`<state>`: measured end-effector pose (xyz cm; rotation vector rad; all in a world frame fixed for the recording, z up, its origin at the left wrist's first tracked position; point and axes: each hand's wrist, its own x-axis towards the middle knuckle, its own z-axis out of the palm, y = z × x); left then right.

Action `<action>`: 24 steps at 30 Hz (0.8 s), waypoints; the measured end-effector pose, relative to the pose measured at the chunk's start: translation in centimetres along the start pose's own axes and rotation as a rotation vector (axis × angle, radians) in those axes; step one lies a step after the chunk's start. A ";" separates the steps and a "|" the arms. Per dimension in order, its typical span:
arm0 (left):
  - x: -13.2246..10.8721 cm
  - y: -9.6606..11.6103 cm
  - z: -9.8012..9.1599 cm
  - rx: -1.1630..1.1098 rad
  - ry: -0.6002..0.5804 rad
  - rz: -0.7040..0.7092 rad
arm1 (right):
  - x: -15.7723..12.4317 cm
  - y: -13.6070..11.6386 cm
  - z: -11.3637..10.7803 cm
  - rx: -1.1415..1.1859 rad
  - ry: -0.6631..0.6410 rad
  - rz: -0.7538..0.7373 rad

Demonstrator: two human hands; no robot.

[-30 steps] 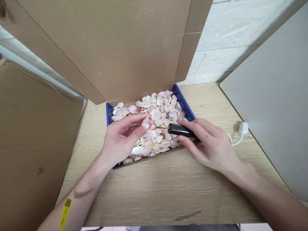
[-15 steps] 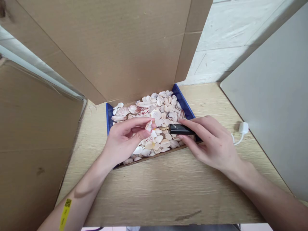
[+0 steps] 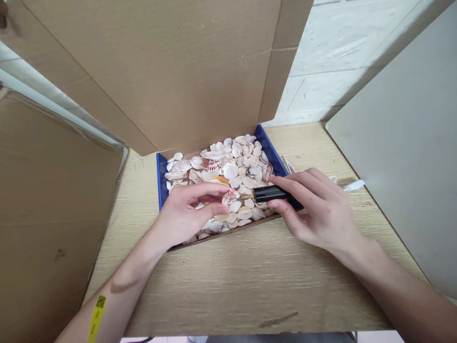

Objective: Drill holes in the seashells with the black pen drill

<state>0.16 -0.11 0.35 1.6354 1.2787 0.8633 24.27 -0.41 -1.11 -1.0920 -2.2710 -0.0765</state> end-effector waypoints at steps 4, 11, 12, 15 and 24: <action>-0.1 -0.1 0.1 -0.083 0.049 -0.004 | -0.3 -0.3 0.1 0.042 -0.111 0.052; 0.0 0.1 0.2 -0.078 0.101 -0.037 | -0.1 -0.3 -0.1 -0.020 0.064 -0.076; 0.0 0.2 0.2 -0.061 0.088 -0.044 | 0.0 -0.2 -0.2 -0.039 0.098 -0.107; 0.1 0.4 0.1 -0.031 0.001 -0.059 | 0.1 -0.2 -0.6 -0.105 0.194 -0.191; 0.0 0.2 -0.4 -0.120 -0.175 -0.129 | 0.0 -0.1 -0.9 -0.136 0.305 -0.282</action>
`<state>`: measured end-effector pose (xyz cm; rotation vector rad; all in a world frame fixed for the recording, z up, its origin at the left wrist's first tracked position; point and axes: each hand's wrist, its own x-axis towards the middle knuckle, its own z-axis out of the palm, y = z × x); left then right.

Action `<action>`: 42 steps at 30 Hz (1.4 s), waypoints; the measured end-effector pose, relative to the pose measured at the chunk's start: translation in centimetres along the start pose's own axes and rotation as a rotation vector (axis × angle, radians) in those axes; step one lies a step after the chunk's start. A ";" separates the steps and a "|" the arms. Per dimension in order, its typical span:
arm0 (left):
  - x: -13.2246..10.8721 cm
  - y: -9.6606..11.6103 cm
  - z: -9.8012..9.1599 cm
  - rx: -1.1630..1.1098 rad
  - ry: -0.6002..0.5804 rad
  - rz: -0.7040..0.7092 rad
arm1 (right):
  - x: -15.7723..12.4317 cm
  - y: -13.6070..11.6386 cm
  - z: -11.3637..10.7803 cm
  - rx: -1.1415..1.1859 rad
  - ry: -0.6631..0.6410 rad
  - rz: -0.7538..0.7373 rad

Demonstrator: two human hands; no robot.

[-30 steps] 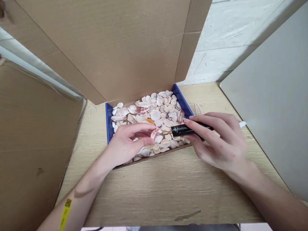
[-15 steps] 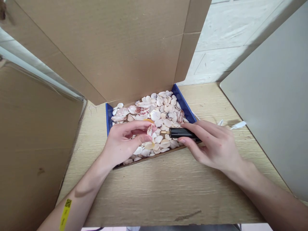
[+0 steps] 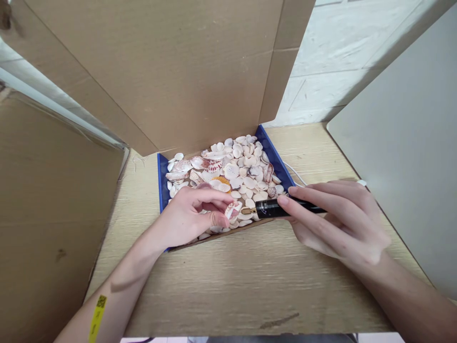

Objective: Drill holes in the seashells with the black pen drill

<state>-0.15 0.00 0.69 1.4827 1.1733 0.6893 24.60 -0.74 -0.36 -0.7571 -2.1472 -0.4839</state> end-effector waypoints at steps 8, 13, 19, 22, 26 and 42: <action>-0.1 -0.1 0.2 -0.054 0.138 0.076 | -0.3 -0.3 0.5 0.152 -0.255 0.202; -0.1 -0.7 0.3 -0.117 0.220 0.149 | -0.2 -0.6 0.5 0.171 -0.318 0.246; 0.2 -0.2 0.2 0.048 0.151 0.083 | 0.0 -0.2 0.4 0.061 -0.139 0.128; 0.2 0.1 0.2 0.052 0.048 0.010 | 0.1 -0.1 0.2 0.015 -0.066 0.069; 0.1 -0.2 0.1 -0.028 -0.026 -0.025 | -0.2 -0.1 0.0 0.001 -0.002 0.035; 0.1 -0.9 0.2 -0.128 0.156 0.093 | -0.6 -0.2 0.8 0.184 -0.372 0.255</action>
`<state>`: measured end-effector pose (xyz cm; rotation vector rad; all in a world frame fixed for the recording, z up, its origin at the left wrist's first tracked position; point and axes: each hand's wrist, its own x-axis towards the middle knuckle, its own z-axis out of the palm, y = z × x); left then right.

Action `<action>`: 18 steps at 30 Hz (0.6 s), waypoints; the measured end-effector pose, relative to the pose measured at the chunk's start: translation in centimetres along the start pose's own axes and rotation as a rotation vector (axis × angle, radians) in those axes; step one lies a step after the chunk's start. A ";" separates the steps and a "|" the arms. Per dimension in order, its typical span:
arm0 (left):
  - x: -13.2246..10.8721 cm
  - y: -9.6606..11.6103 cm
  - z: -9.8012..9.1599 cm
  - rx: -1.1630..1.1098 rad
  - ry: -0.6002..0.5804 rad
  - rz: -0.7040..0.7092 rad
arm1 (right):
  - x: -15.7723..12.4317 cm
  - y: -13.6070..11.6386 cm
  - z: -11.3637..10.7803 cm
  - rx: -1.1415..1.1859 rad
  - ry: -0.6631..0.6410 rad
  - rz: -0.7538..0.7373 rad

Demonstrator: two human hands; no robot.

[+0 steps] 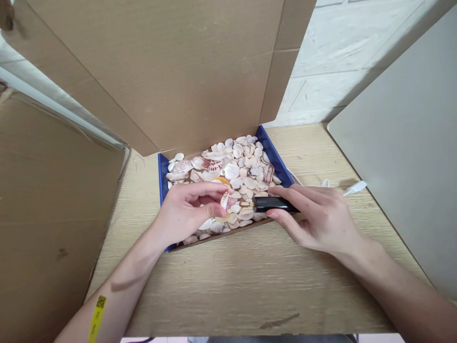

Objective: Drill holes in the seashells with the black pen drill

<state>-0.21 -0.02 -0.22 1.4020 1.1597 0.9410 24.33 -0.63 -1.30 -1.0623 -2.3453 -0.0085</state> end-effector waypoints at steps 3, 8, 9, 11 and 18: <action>0.1 0.1 0.0 0.034 0.031 0.014 | -0.1 0.2 0.1 -0.010 -0.028 -0.026; 0.2 0.6 0.2 0.131 0.044 -0.071 | 0.0 0.2 0.1 -0.082 0.010 -0.123; 0.2 0.7 0.3 0.165 0.026 -0.079 | 0.0 0.1 0.1 -0.091 0.026 -0.151; 0.1 0.8 0.4 0.210 -0.012 -0.082 | 0.1 0.0 0.0 -0.098 0.067 -0.193; 0.0 0.5 0.2 0.121 -0.105 -0.126 | 0.2 -0.1 -0.1 -0.086 0.244 -0.251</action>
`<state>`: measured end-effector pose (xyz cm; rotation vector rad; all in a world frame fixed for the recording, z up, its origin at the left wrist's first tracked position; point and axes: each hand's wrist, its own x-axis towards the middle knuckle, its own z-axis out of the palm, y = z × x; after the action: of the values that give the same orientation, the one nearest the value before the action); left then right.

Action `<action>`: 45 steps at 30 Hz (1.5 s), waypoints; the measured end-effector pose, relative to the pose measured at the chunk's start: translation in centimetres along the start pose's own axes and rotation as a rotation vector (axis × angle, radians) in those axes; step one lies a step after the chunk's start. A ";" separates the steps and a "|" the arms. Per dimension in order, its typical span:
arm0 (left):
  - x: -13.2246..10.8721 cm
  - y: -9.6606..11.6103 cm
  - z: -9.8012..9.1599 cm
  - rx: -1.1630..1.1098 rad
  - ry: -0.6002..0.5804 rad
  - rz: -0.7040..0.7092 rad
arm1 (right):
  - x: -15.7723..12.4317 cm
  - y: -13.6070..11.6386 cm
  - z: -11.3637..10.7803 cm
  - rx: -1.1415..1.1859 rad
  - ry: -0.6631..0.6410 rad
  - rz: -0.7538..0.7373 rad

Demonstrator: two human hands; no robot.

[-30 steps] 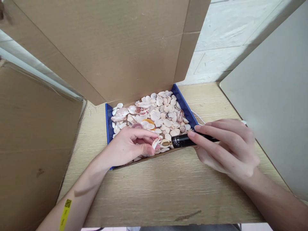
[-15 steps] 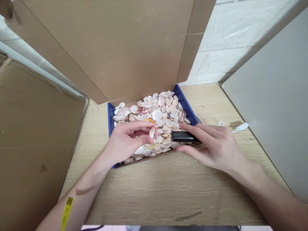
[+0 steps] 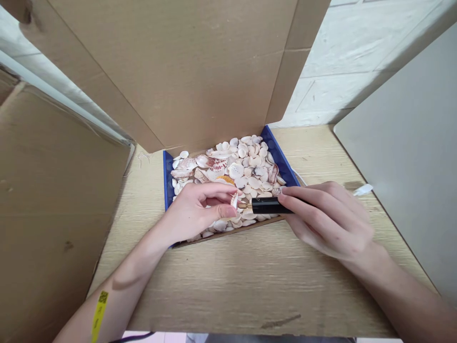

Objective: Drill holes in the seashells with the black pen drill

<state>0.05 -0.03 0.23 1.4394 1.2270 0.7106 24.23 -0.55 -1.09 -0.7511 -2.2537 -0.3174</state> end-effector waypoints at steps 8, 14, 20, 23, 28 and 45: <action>0.3 -0.1 0.2 -0.014 -0.017 0.003 | 0.0 -0.2 0.0 -0.005 -0.028 0.104; 0.2 -0.1 0.3 0.103 0.011 0.078 | -0.3 -0.2 0.5 0.036 -0.179 0.199; 0.1 0.2 0.3 0.151 0.039 0.116 | -0.2 -0.6 0.5 0.092 -0.209 0.219; 0.0 0.1 0.3 0.145 0.065 0.145 | -0.3 -0.7 0.6 0.089 -0.214 0.217; 0.0 -0.2 0.2 0.142 0.152 0.220 | -0.4 -0.9 0.8 0.073 -0.273 0.191; -0.1 -0.7 0.2 0.055 0.216 0.251 | -0.2 -0.6 1.1 0.135 -0.266 0.267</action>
<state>-0.02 -0.25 -0.42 1.6121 1.2491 1.0319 23.37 -0.63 -1.95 -1.0578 -2.3528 0.0665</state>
